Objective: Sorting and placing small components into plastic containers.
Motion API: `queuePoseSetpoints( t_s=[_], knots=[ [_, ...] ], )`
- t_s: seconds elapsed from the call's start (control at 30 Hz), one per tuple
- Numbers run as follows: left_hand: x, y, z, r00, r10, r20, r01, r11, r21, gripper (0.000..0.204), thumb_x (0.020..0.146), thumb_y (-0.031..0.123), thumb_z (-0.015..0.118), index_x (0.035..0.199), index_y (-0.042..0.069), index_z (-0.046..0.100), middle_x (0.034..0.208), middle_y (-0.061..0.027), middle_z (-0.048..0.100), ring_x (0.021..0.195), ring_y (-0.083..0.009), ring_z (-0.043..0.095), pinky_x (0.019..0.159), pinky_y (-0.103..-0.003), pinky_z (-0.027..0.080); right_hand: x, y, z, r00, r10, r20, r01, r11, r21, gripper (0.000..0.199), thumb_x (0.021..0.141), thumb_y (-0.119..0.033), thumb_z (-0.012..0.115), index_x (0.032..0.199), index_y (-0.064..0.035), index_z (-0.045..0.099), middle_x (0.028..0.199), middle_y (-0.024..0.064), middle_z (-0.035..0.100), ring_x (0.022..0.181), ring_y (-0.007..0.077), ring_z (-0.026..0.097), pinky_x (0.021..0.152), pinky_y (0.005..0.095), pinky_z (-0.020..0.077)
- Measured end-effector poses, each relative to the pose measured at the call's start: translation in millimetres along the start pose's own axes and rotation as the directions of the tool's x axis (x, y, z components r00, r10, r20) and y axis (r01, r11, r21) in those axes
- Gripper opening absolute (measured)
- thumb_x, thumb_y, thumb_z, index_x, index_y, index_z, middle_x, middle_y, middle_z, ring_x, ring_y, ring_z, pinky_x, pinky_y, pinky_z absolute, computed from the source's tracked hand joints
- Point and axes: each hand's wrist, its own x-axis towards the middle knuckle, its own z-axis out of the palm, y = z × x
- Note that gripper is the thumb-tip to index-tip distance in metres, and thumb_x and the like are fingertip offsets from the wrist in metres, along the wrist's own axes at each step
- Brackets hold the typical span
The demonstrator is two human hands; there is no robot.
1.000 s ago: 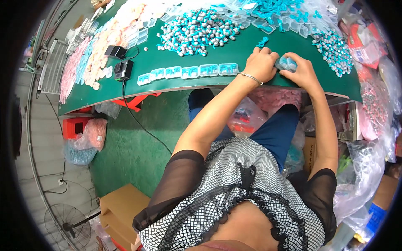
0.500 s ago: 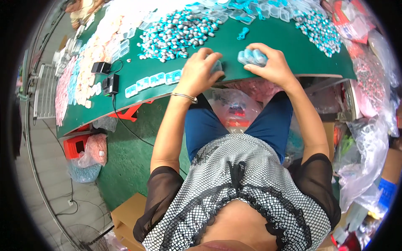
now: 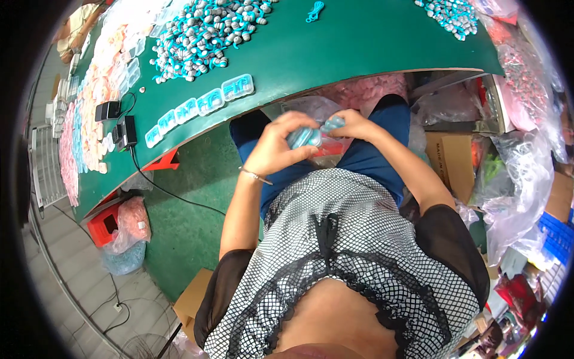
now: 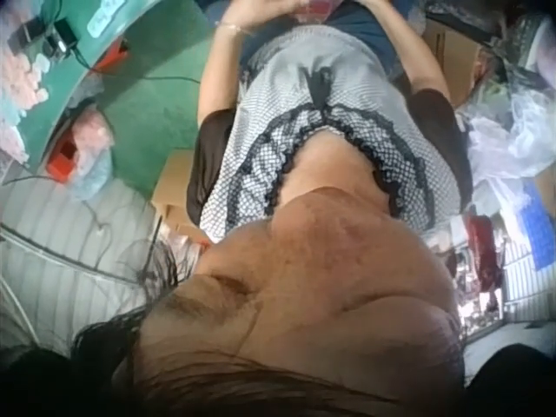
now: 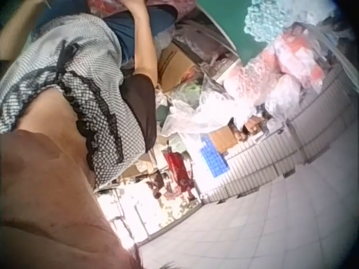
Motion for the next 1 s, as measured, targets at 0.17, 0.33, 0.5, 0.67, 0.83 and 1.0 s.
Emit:
queuePoseSetpoints(
  t_s=[0.17,0.33,0.5,0.67,0.83,1.0],
  knots=[
    [-23,-133,37,0.72,-0.693,-0.018,0.69,0.719,-0.082,0.041,0.069,0.018,0.08,0.103,0.001,0.066,0.09,-0.0046,0.068,0.085,-0.0114,0.061,0.075,-0.027,0.051,82,60,31,0.975,0.205,0.086,-0.186,0.964,-0.189,0.043,0.072,-0.035,0.076,0.098,-0.0024,0.065,0.078,0.0053,0.066,0.067,0.0135,0.062,0.058,0.0293,0.0512],
    [3,-186,31,0.536,-0.838,-0.105,0.843,0.523,0.125,0.063,0.059,0.037,0.075,0.11,0.001,0.065,0.105,-0.0171,0.068,0.096,-0.0292,0.066,0.084,-0.034,0.052,119,87,63,0.915,0.403,-0.012,-0.393,0.883,-0.257,0.053,0.069,-0.057,0.068,0.092,-0.0097,0.066,0.076,0.0067,0.064,0.062,0.0161,0.06,0.051,0.0309,0.0493],
    [-14,-251,60,0.522,-0.839,-0.151,0.839,0.474,0.268,0.065,0.066,0.039,0.066,0.121,0.005,0.061,0.116,-0.017,0.064,0.109,-0.032,0.061,0.094,-0.034,0.047,150,106,78,0.877,0.479,-0.034,-0.468,0.838,-0.281,0.043,0.069,-0.045,0.073,0.089,-0.0071,0.067,0.069,0.0075,0.065,0.064,0.0183,0.064,0.049,0.033,0.05],
    [-33,-278,78,0.792,-0.599,-0.119,0.574,0.661,0.483,0.052,0.08,0.029,0.055,0.127,0.007,0.055,0.133,-0.0185,0.052,0.126,-0.0342,0.045,0.106,-0.038,0.034,154,130,91,0.921,0.355,-0.158,-0.281,0.89,0.359,0.027,0.082,-0.022,0.062,0.107,-0.0117,0.057,0.089,0.0055,0.064,0.065,0.0196,0.059,0.057,0.035,0.0516],
    [-25,-275,69,0.85,-0.524,-0.057,0.358,0.495,0.792,0.05,0.082,0.028,0.053,0.127,0.006,0.055,0.132,-0.018,0.053,0.127,-0.0356,0.044,0.107,-0.04,0.033,157,125,92,0.889,0.448,-0.095,-0.29,0.71,0.642,0.032,0.082,-0.015,0.061,0.113,-0.0131,0.054,0.093,0.0047,0.062,0.067,0.0184,0.058,0.062,0.035,0.0528],
    [15,-175,38,0.777,-0.624,-0.08,0.596,0.69,0.41,0.043,0.085,0.019,0.054,0.125,0.003,0.055,0.129,-0.0171,0.056,0.121,-0.0327,0.051,0.104,-0.041,0.038,149,128,71,0.897,0.415,-0.15,-0.37,0.893,0.256,0.012,0.084,-0.015,0.058,0.096,-0.0106,0.062,0.082,0.0073,0.062,0.077,0.0178,0.061,0.069,0.0358,0.0531]
  ],
)
